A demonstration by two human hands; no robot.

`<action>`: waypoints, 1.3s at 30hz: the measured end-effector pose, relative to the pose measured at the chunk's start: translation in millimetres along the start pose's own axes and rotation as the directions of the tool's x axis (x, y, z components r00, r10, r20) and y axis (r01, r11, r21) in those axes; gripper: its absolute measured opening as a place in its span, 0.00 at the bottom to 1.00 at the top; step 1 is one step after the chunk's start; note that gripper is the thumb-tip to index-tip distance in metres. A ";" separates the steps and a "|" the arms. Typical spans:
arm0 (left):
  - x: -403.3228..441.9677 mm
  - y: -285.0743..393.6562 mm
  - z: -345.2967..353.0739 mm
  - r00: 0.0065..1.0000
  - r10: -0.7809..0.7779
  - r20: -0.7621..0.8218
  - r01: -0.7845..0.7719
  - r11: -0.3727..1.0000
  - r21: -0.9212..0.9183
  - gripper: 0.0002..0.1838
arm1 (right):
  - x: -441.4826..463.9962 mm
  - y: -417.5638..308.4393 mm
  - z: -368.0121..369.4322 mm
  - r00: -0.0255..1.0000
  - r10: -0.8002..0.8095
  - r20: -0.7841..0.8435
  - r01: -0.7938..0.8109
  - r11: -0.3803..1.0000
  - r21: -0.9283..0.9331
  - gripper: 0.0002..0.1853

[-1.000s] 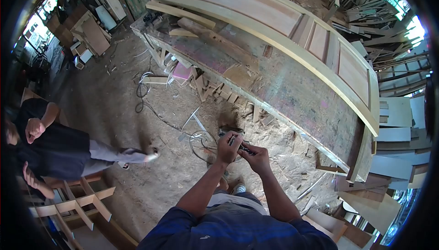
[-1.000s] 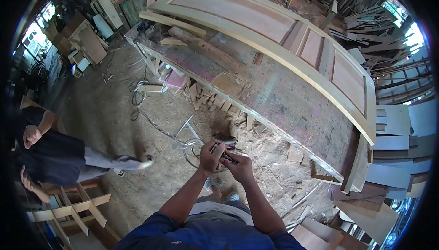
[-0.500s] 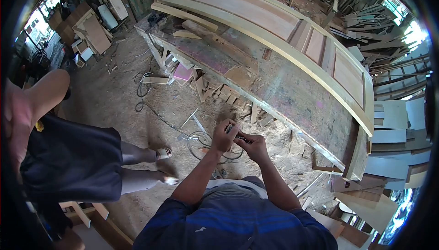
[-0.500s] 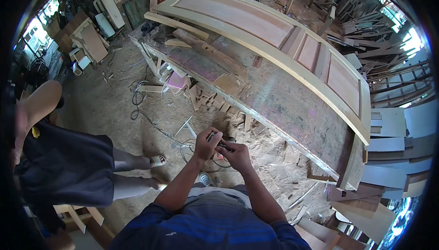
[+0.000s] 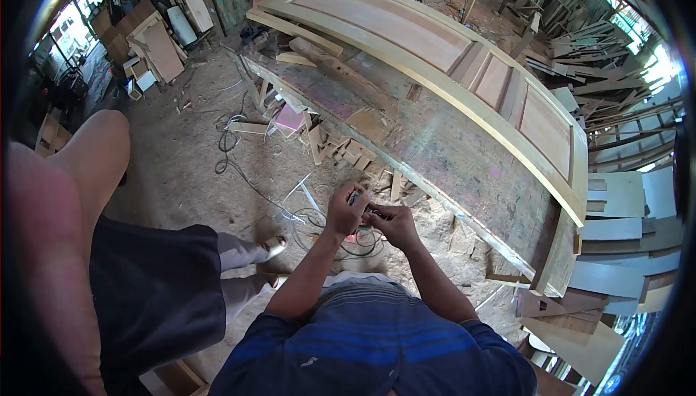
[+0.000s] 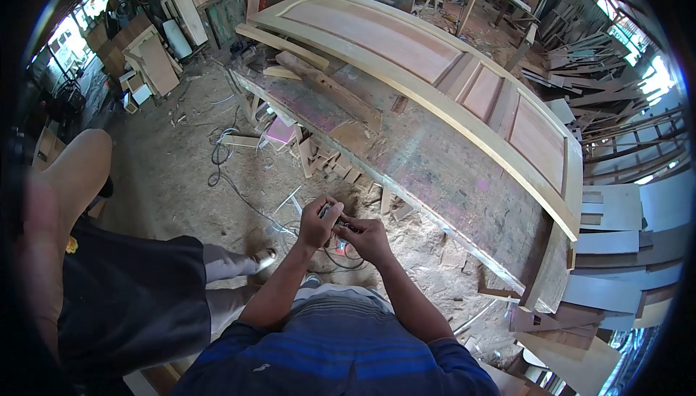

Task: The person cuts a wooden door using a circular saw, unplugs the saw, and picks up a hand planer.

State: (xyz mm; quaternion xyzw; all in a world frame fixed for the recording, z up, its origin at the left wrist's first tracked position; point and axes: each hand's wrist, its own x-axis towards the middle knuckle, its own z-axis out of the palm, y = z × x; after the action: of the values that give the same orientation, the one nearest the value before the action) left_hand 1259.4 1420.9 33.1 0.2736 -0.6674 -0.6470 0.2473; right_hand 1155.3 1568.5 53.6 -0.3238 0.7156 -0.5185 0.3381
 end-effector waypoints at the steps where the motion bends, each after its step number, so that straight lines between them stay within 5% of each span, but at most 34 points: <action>1: -0.1 0.4 0.6 1.000 0.014 0.000 -0.014 0.999 0.035 0.12 | 0.0 1.0 -2.5 1.000 -0.016 0.009 0.017 1.000 -0.013 0.25; 13: -15.0 -0.3 7.1 1.000 0.010 -0.027 -0.011 1.000 -0.024 0.12 | -16.1 2.5 -7.8 0.999 -0.031 0.021 0.034 0.985 -0.169 0.28; 14: -18.3 6.9 7.9 0.989 -0.145 -0.002 0.143 0.974 -0.174 0.12 | -17.9 9.0 -3.6 0.995 -0.099 -0.014 0.096 0.985 -0.147 0.28; 15: -16.8 1.0 7.8 0.997 -0.071 -0.033 0.066 0.987 -0.145 0.11 | -13.4 13.1 1.2 0.982 -0.180 -0.050 0.173 0.977 -0.128 0.29; 17: -14.0 2.7 5.3 0.998 -0.012 -0.060 0.006 0.996 -0.085 0.11 | -15.5 1.6 0.1 0.994 -0.090 -0.065 0.074 0.975 -0.210 0.24; 19: -6.2 -10.8 -0.6 0.991 0.053 -0.119 -0.048 0.998 0.043 0.11 | -13.2 7.8 -0.9 0.997 -0.046 -0.056 0.031 0.972 -0.232 0.32; 26: 12.8 3.4 -15.1 0.985 0.147 -0.085 -0.144 0.989 0.040 0.11 | -10.8 31.1 6.1 0.996 0.008 -0.089 -0.002 0.998 0.059 0.32; 29: -2.7 -5.7 -8.3 0.988 0.144 -0.062 -0.143 0.989 0.021 0.10 | -21.5 -3.4 -2.3 0.997 0.027 -0.077 -0.028 0.999 -0.021 0.25; 39: -3.1 5.1 -10.4 0.995 0.096 -0.002 -0.096 0.993 -0.062 0.07 | -29.8 -5.8 2.6 0.997 0.001 -0.074 0.001 1.000 0.024 0.25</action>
State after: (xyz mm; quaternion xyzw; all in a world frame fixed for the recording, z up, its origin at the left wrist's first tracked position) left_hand 1268.6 1415.5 38.7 0.2332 -0.6593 -0.6550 0.2862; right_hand 1174.8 1589.9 63.0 -0.3003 0.7213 -0.5387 0.3150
